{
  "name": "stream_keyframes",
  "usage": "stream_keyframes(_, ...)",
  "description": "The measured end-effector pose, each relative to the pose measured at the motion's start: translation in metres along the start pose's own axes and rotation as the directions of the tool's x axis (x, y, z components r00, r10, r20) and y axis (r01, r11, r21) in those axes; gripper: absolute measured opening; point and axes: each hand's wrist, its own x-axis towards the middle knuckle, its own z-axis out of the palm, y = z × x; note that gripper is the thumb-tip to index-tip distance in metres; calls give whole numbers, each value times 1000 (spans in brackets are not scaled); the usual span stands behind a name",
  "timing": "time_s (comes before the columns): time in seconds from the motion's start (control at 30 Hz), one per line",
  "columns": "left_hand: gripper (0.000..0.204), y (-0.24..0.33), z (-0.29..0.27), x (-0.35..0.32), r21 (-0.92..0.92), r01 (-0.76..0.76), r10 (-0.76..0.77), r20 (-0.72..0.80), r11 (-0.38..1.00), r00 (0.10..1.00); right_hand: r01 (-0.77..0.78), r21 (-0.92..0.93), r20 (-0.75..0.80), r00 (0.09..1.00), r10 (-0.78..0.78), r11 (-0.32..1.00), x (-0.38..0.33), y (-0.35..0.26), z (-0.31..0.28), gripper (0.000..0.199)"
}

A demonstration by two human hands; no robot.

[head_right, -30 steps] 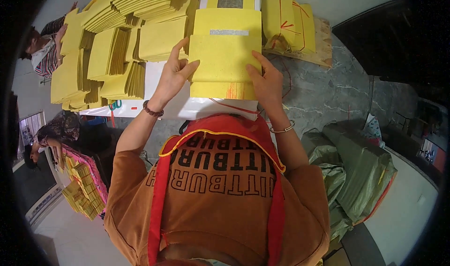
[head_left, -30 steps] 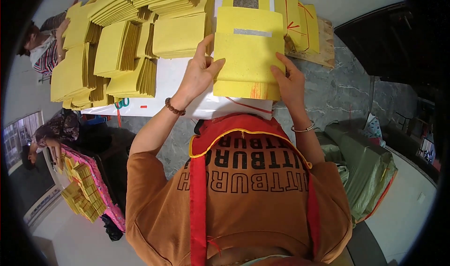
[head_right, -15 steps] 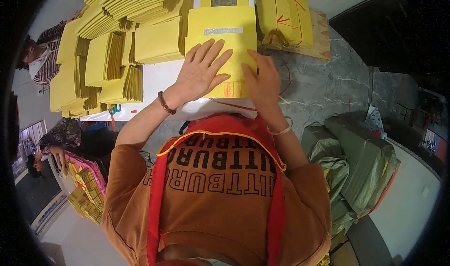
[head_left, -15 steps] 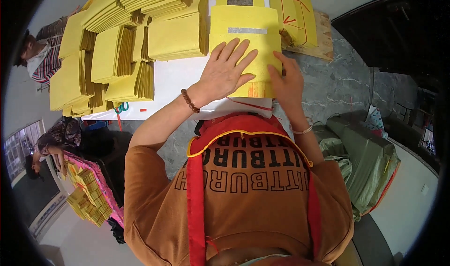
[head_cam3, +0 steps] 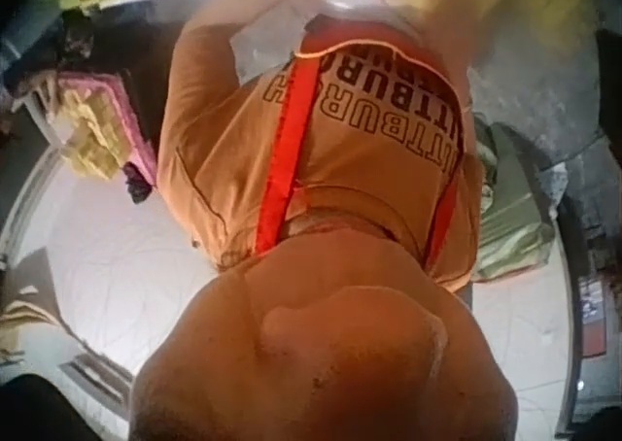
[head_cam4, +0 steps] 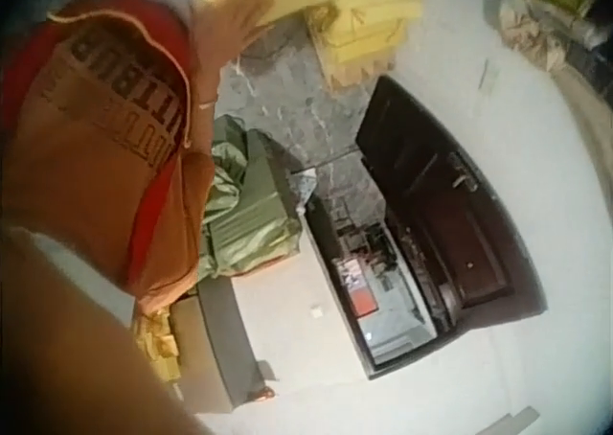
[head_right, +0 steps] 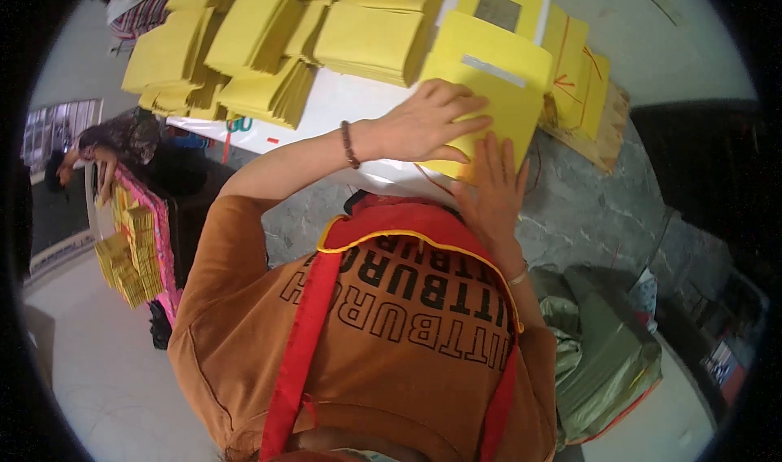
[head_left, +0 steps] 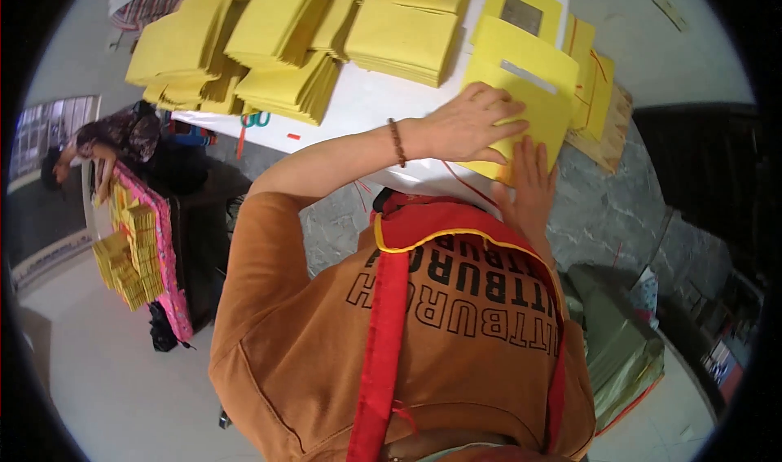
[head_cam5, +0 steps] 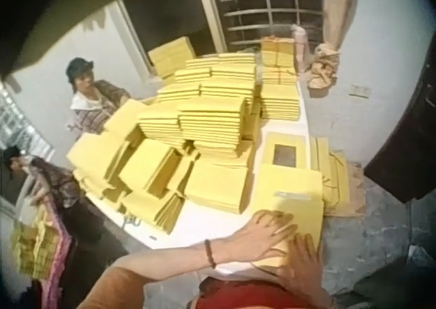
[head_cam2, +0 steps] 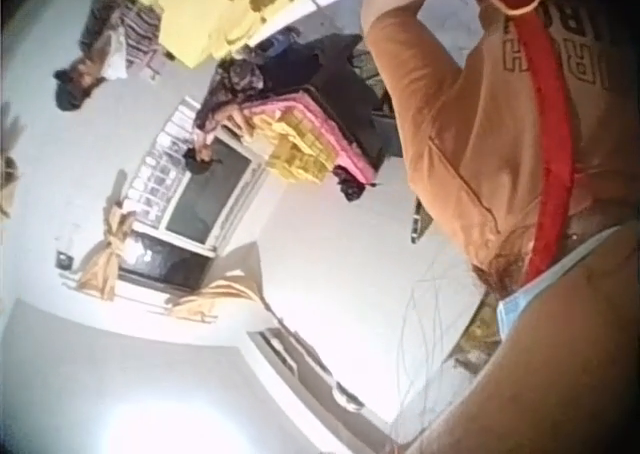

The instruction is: Assembling and stacking yellow joss paper sheets with silver foil centers.

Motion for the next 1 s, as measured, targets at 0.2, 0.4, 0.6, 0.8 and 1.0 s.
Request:
stream_keyframes(0.2, 53, 39, 5, 7, 462, 46, -40, -22, 886, 999, -213, 863, 126, 969, 213, 458, 5, 10, -25, 58)
stream_keyframes(0.4, 47, 32, 30, 5, 361, 144, -125, -77, 921, 989, -229, 933, 138, 941, 310, 277, 17, 17, -33, 66)
stream_keyframes(0.6, 47, 20, -41, -64, 192, 160, -60, -444, 968, 894, -45, 935, -97, 921, 378, 352, 18, 19, -43, 64)
stream_keyframes(0.8, 48, -4, -10, -176, 247, 449, -389, -256, 859, 885, -44, 911, -97, 943, 317, 409, 18, 24, -30, 59)
stream_keyframes(1.0, 55, -21, 34, -218, 212, 454, -464, -1, 865, 886, -112, 804, -35, 971, 235, 584, 17, 19, -30, 51)
